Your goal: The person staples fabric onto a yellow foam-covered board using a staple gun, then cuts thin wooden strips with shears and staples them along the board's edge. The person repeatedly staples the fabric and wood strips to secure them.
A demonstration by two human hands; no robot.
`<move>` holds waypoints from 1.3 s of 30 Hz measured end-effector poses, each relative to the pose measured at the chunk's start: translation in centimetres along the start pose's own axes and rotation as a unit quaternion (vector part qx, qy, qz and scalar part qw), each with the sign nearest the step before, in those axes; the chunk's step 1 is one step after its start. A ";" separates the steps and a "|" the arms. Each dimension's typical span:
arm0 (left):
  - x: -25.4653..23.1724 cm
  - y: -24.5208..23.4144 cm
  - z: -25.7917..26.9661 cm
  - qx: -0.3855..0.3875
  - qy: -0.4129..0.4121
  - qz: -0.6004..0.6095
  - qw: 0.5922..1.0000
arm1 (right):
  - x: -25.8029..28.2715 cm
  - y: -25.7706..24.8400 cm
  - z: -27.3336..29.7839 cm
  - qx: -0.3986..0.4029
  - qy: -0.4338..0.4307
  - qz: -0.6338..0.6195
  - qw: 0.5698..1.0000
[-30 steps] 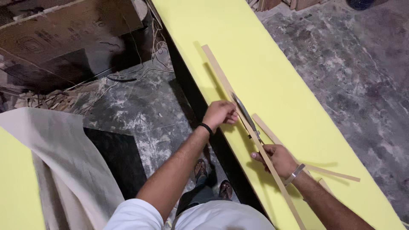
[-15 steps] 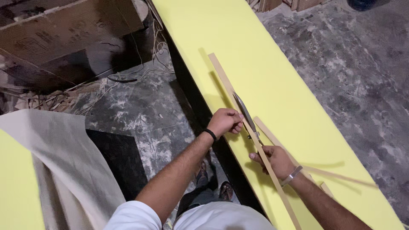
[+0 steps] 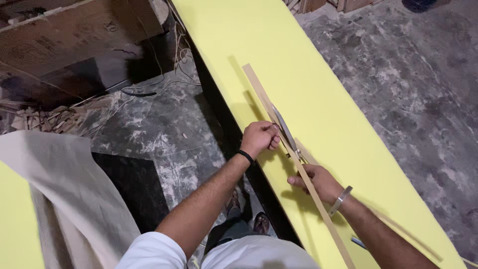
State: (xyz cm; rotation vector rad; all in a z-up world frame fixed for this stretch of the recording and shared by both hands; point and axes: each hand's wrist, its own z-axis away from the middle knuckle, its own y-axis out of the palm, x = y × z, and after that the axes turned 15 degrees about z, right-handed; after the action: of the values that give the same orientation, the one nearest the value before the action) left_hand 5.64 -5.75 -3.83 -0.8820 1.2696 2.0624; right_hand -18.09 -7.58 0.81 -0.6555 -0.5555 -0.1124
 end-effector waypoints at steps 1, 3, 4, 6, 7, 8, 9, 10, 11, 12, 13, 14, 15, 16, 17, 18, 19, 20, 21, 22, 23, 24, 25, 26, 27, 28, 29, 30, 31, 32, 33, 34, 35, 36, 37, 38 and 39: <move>-0.2 0.0 0.2 0.003 0.009 -0.012 1.000 | -0.1 0.1 0.1 -0.010 -0.005 -0.014 1.000; -0.5 0.2 0.4 0.005 0.011 -0.033 0.999 | -0.1 0.3 0.3 -0.019 -0.004 -0.041 0.999; -0.6 0.5 0.5 0.005 0.003 -0.040 0.999 | -0.2 0.4 0.5 -0.018 0.004 -0.053 0.998; -0.6 0.9 0.4 -0.003 -0.013 -0.050 0.999 | -0.5 0.4 1.0 -0.023 0.018 -0.041 0.999; -0.9 0.7 0.3 -0.014 -0.019 -0.053 0.998 | -0.4 0.3 1.1 -0.028 0.021 -0.016 0.999; -1.3 0.4 0.1 -0.024 -0.025 -0.057 0.998 | -0.3 0.2 1.1 -0.033 0.024 0.009 0.999; -1.8 0.1 -0.4 -0.032 -0.010 -0.031 0.999 | -0.2 0.2 1.1 -0.030 0.028 -0.003 0.999; -2.5 -0.3 -0.9 -0.039 0.004 -0.006 0.999 | -0.1 0.1 1.1 -0.027 0.032 -0.015 0.999; -2.7 -0.3 -1.3 -0.046 0.017 0.022 0.999 | -0.2 0.0 1.2 -0.024 0.038 -0.026 0.999; -2.7 -0.1 -1.6 -0.037 0.017 0.015 0.999 | -0.3 -0.2 1.1 -0.020 0.032 -0.030 0.999; -2.6 -0.1 -1.6 -0.030 0.019 0.007 0.999 | -0.3 -0.1 0.9 -0.015 0.025 -0.033 0.999; -2.5 -0.1 -1.6 -0.023 0.021 -0.001 1.000 | -0.2 -0.1 0.6 -0.010 0.017 -0.037 0.999; -2.3 0.0 -1.4 -0.028 0.016 -0.002 0.999 | -0.1 0.0 0.2 -0.002 0.003 -0.038 0.999; -1.9 0.3 -1.0 -0.033 0.011 -0.003 0.999 | 0.0 0.0 -0.4 0.005 -0.011 -0.040 0.999; -1.7 0.5 -0.6 -0.037 0.006 -0.005 0.999 | 0.2 0.1 -0.8 0.012 -0.024 -0.042 0.999; -1.7 0.3 -0.3 -0.030 0.008 -0.002 1.000 | 0.2 0.1 -1.1 0.011 -0.027 -0.039 0.999; -1.5 0.8 -0.2 -0.022 0.012 0.003 1.000 | 0.1 -0.1 -1.3 0.008 -0.030 -0.033 0.999; -1.4 1.1 -0.2 -0.015 0.015 0.009 1.000 | -0.1 -0.4 -1.2 0.005 -0.033 -0.027 0.999; -1.4 1.0 0.1 -0.022 0.012 -0.006 1.000 | -0.2 -0.3 -1.1 -0.001 -0.017 -0.022 1.000; -1.5 0.9 0.4 -0.030 0.008 -0.020 0.999 | -0.1 -0.3 -0.8 -0.006 -0.001 -0.018 1.000; -1.8 0.6 0.6 -0.037 0.007 -0.037 0.999 | 0.1 -0.2 -0.7 -0.013 0.011 -0.014 1.000; -2.0 0.4 0.8 -0.038 0.004 -0.036 0.999 | 0.5 -0.1 -0.5 -0.014 0.010 -0.013 1.000; -2.2 0.4 0.8 -0.035 -0.001 -0.033 0.999 | 0.8 -0.1 -0.2 -0.018 0.011 -0.012 1.000; -2.4 0.4 0.7 -0.033 -0.005 -0.031 0.999 | 1.1 -0.2 0.0 -0.021 0.012 -0.011 1.000; -2.4 0.5 0.6 -0.032 -0.012 -0.046 0.998 | 1.2 -0.3 0.4 -0.025 0.012 -0.001 1.000; -2.6 0.5 0.4 -0.031 -0.019 -0.061 0.997 | 1.4 -0.3 0.7 -0.028 0.012 0.008 0.999; -2.9 0.3 0.1 -0.032 -0.026 -0.077 0.996 | 1.7 -0.3 0.9 -0.031 0.010 0.017 0.999; -3.4 0.0 -0.3 -0.040 -0.005 -0.052 0.998 | 2.0 -0.3 1.1 -0.029 0.007 0.015 0.999; -3.9 -0.4 -0.7 -0.047 0.016 -0.028 0.998 | 2.1 -0.2 1.2 -0.029 0.005 0.013 0.999; -4.2 -0.7 -0.9 -0.053 0.036 -0.003 0.998 | 2.2 -0.2 1.3 -0.028 0.003 0.010 1.000; -4.3 -0.9 -1.1 -0.049 0.034 -0.027 0.998 | 2.1 -0.3 1.4 -0.024 0.005 0.013 1.000; -4.3 -1.0 -1.2 -0.045 0.032 -0.050 0.997 | 2.0 -0.4 1.3 -0.021 0.008 0.016 1.000; -4.5 -1.3 -1.3 -0.043 0.032 -0.074 0.996 | 2.1 -0.4 1.0 -0.015 0.008 0.019 1.000; -4.2 -1.1 -1.1 -0.037 0.021 -0.064 0.997 | 2.2 -0.5 0.5 -0.005 -0.016 0.021 1.000; -3.5 -0.7 -0.7 -0.031 0.009 -0.055 0.998 | 2.2 -0.5 0.0 0.006 -0.039 0.021 0.999; -3.0 -0.5 -0.3 -0.024 -0.004 -0.046 0.999 | 2.1 -0.4 -0.4 0.017 -0.062 0.021 0.998; -2.8 -0.4 -0.1 -0.023 -0.004 -0.028 0.999 | 1.9 -0.4 -0.8 0.014 -0.064 0.027 0.997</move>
State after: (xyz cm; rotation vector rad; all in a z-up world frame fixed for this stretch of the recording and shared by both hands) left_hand 7.75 -6.03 -1.97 -0.9176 1.1836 2.0581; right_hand -16.19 -8.25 1.48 -0.6535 -0.6617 -0.0112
